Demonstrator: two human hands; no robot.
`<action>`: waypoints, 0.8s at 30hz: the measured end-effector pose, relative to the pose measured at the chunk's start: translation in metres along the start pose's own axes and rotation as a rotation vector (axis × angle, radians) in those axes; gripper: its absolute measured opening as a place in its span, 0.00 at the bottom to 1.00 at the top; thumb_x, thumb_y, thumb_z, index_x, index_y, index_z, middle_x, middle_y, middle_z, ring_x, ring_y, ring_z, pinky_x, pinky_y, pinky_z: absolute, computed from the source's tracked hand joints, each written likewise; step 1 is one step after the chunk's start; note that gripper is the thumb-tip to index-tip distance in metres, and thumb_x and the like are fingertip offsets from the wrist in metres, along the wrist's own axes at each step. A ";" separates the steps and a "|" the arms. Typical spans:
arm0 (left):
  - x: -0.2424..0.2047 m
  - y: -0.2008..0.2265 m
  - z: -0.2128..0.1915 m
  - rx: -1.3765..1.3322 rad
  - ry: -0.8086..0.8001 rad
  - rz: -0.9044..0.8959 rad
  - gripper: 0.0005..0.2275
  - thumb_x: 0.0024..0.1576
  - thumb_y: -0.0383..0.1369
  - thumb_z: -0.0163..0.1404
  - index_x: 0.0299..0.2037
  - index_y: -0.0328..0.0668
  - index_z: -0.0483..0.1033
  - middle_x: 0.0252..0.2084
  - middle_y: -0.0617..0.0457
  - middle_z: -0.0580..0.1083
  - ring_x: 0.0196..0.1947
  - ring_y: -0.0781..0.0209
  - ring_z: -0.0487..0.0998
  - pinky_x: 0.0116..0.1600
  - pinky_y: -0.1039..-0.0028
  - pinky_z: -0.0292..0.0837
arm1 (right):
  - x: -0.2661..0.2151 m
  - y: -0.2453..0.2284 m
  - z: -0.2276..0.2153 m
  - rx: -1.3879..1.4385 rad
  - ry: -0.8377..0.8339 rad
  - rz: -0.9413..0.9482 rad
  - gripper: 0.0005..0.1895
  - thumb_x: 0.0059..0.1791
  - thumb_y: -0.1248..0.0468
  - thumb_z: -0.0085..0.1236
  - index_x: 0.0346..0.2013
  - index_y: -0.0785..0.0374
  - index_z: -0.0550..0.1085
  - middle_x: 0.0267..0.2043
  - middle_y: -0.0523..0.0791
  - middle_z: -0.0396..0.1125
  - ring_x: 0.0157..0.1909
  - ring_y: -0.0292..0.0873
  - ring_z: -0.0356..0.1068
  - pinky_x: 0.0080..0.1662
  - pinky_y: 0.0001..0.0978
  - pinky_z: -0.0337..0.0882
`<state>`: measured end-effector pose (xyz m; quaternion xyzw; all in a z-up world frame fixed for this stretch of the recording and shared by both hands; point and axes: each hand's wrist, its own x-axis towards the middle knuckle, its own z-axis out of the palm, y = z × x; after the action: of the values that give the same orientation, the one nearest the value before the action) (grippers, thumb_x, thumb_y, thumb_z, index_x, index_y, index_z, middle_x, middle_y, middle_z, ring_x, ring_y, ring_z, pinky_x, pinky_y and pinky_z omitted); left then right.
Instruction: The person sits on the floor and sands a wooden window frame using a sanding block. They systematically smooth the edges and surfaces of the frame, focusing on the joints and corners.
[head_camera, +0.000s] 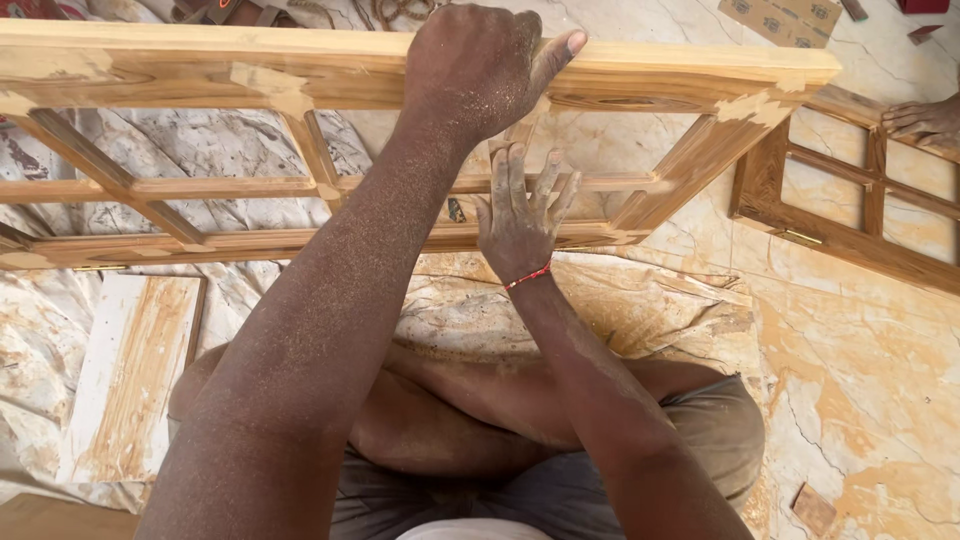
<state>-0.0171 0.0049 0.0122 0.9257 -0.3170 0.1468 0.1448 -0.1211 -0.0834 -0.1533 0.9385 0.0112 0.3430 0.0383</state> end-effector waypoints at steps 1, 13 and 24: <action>0.003 -0.002 -0.001 0.024 0.065 0.043 0.33 0.68 0.62 0.30 0.37 0.44 0.82 0.21 0.47 0.73 0.24 0.58 0.75 0.29 0.62 0.73 | -0.004 -0.002 0.002 0.118 -0.089 0.117 0.40 0.58 0.47 0.54 0.78 0.61 0.53 0.81 0.48 0.44 0.77 0.69 0.38 0.72 0.76 0.41; -0.006 0.003 0.000 -0.010 0.204 0.079 0.34 0.67 0.62 0.29 0.37 0.45 0.83 0.19 0.51 0.73 0.19 0.60 0.75 0.24 0.63 0.73 | -0.004 0.002 -0.017 0.085 -0.014 0.140 0.41 0.57 0.46 0.57 0.76 0.65 0.55 0.80 0.51 0.44 0.79 0.70 0.36 0.74 0.77 0.38; -0.001 -0.002 -0.003 0.105 0.171 0.103 0.33 0.68 0.62 0.33 0.32 0.45 0.82 0.21 0.48 0.74 0.21 0.58 0.74 0.23 0.63 0.73 | -0.011 0.005 0.004 0.087 -0.089 0.152 0.44 0.55 0.45 0.58 0.77 0.63 0.52 0.81 0.51 0.44 0.80 0.66 0.36 0.74 0.76 0.38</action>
<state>-0.0172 0.0084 0.0139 0.8986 -0.3425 0.2489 0.1151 -0.1271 -0.0891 -0.1632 0.9517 -0.0466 0.3023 -0.0282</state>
